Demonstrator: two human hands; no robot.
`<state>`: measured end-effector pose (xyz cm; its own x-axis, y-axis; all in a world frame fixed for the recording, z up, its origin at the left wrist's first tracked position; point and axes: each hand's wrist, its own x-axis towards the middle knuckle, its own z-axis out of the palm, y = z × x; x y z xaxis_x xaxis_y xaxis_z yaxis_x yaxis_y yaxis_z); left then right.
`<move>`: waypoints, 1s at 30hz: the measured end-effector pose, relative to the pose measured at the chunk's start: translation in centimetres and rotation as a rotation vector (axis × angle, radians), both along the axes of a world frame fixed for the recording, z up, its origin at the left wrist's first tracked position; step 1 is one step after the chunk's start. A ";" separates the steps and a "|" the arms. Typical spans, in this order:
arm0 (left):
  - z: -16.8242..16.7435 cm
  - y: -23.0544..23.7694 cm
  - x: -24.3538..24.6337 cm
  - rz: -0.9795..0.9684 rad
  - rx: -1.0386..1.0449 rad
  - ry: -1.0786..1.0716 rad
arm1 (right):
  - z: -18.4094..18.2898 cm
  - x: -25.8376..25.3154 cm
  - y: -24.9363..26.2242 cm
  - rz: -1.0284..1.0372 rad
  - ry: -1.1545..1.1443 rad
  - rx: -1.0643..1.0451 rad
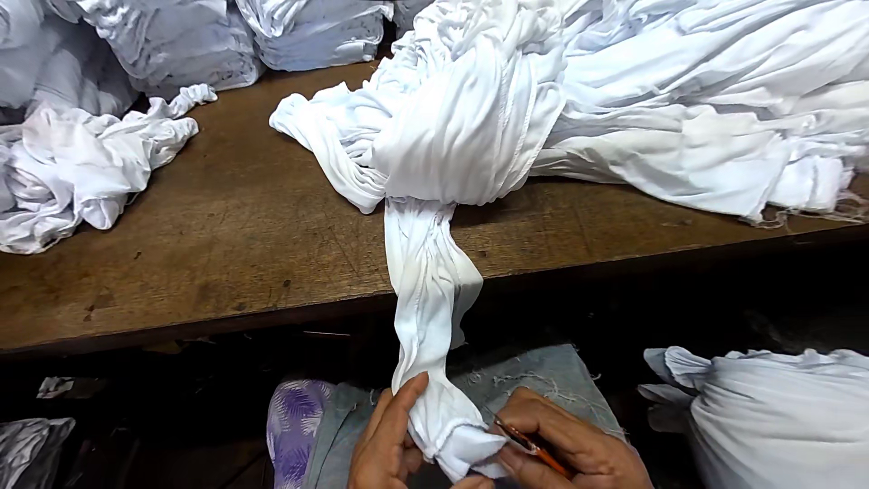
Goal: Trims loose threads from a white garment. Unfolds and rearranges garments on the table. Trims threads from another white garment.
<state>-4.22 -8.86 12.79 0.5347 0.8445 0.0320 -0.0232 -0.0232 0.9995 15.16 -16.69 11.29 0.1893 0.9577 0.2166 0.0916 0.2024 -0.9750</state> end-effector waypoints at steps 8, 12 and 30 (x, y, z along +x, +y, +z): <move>-1.1 0.9 -0.2 0.285 0.704 0.239 | 1.2 -1.2 -0.5 0.105 0.502 -0.223; -0.8 0.3 -0.4 0.190 0.756 0.289 | 2.1 -0.6 -0.1 -0.013 0.827 -0.346; -1.2 0.7 0.0 -0.054 -0.701 -0.703 | 1.3 -1.3 -0.2 -0.058 0.609 -0.508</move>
<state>-4.25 -8.17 11.55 0.6241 0.7686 -0.1403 -0.5994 0.5862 0.5450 13.86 -16.87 12.58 0.1865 0.8966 -0.4016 -0.4903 -0.2692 -0.8289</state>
